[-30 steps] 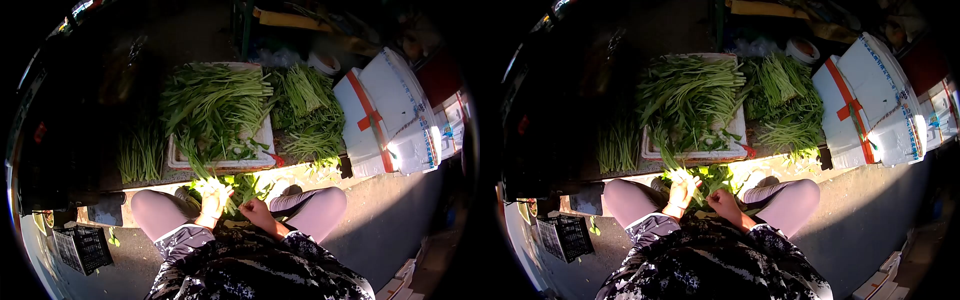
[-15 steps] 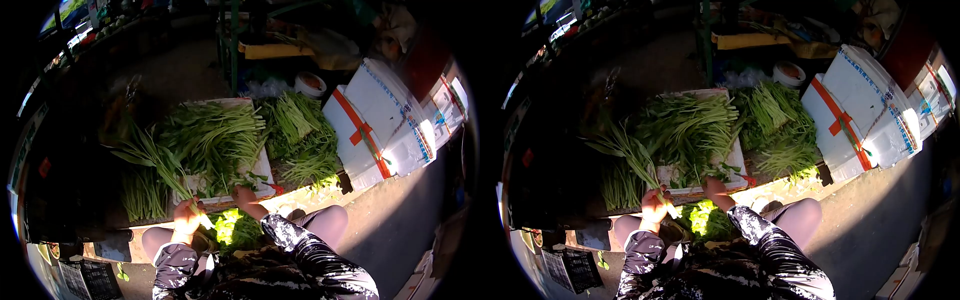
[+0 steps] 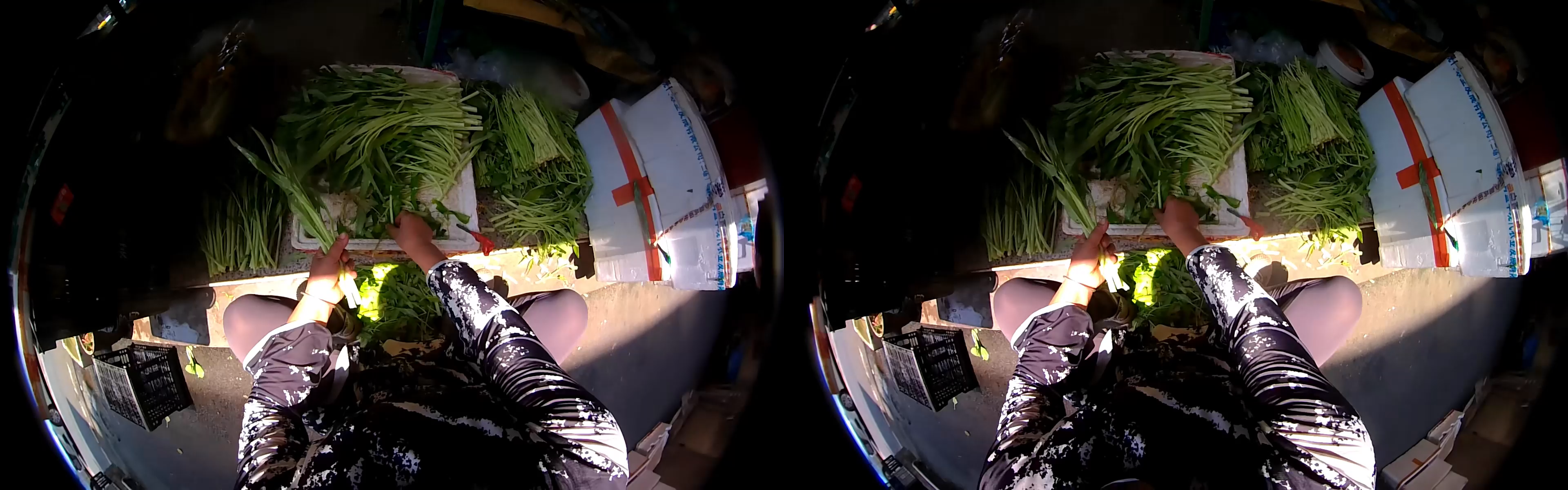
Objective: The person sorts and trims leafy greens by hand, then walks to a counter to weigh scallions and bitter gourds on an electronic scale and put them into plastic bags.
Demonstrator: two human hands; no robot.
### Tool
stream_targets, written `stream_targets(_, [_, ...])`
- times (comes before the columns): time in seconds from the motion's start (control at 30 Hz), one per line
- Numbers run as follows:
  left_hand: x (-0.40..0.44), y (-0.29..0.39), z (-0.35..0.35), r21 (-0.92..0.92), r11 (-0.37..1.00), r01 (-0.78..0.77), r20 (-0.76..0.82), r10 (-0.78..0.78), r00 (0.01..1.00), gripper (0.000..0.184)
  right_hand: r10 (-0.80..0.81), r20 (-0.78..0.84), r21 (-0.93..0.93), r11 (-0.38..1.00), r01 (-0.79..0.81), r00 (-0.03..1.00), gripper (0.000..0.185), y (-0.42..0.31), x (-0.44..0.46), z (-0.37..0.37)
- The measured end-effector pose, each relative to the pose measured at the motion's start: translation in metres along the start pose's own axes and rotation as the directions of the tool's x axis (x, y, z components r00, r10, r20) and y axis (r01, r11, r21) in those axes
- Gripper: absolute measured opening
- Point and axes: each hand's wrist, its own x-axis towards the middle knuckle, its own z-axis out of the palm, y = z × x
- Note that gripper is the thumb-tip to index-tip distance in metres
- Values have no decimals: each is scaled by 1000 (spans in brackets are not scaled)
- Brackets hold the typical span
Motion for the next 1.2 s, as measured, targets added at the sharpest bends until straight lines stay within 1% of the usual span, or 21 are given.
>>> stream_targets(0.03, [2,-1,-1,0,1000,-12,5,12,1000,19,-47,-22,-78,996,45,999,28,1,1,4])
stream_targets(0.17, [5,1,-2,-39,999,-2,94,6,996,12,7,-10,-41,999,-8,1000,29,-6,0,0])
stream_targets(0.23, [10,-3,-6,-70,997,17,86,-11,996,10,-26,25,130,991,23,999,29,-16,-16,-15])
stream_targets(0.27, [12,-6,-6,-99,995,29,77,-22,997,9,-20,31,123,992,16,999,29,-21,-30,-27])
stream_targets(0.33, [2,-4,9,-31,997,76,41,-75,996,9,-143,109,408,909,87,984,24,-27,-66,-41])
stream_targets(0.37, [-4,-1,17,43,993,114,7,-114,993,10,-192,129,599,797,78,973,20,-25,-81,-35])
stream_targets(0.4, [-8,-1,22,78,991,110,112,-119,987,7,-249,135,613,781,116,959,19,-27,-96,-40])
stream_targets(0.53, [-1,-21,9,66,996,61,217,-74,973,4,-448,163,594,756,275,879,21,-29,-120,-59])
stream_targets(0.57, [-1,-20,10,68,995,67,217,-80,973,4,-442,164,595,757,269,882,21,-28,-115,-66])
stream_targets(0.63, [-8,-14,15,99,992,78,203,-97,974,5,-278,517,651,742,-161,809,22,-25,-82,-85])
stream_targets(0.67, [-11,-10,20,9,995,103,202,-103,974,5,-228,213,572,817,69,950,24,-7,-55,-74])
stream_targets(0.7, [-12,-9,22,7,995,103,200,-102,974,5,-220,-126,406,878,253,967,26,13,-24,-61])
stream_targets(0.73, [-11,-8,25,-92,993,79,263,-53,963,6,-90,-231,164,978,130,969,29,20,0,-69])
stream_targets(0.77, [-11,-6,26,-190,980,58,320,6,948,7,68,-259,105,994,-42,964,39,24,19,-75])
stream_targets(0.8, [-7,-6,22,-153,987,48,239,-10,971,11,64,-330,-7,998,-70,942,44,28,34,-78])
stream_targets(0.83, [-3,-7,20,-152,988,39,236,-2,972,11,95,-292,-81,989,-124,952,45,32,44,-81])
stream_targets(0.9, [0,-8,17,-143,990,1,251,35,967,15,50,-243,-277,954,-119,969,41,55,68,-68])
stream_targets(1.03, [3,-10,20,-180,982,-64,132,89,987,12,-73,-199,-364,931,-4,977,35,60,68,-74])
stream_targets(1.1, [8,-13,21,-213,974,-74,84,94,992,13,-4,-116,-162,987,-15,993,29,45,45,-85])
stream_targets(1.13, [9,-15,22,-237,968,-81,41,94,995,14,51,-109,61,997,-45,993,28,38,32,-85])
stream_targets(1.2, [12,-20,19,-177,978,-111,44,120,992,13,5,-56,355,935,16,998,27,35,7,-68])
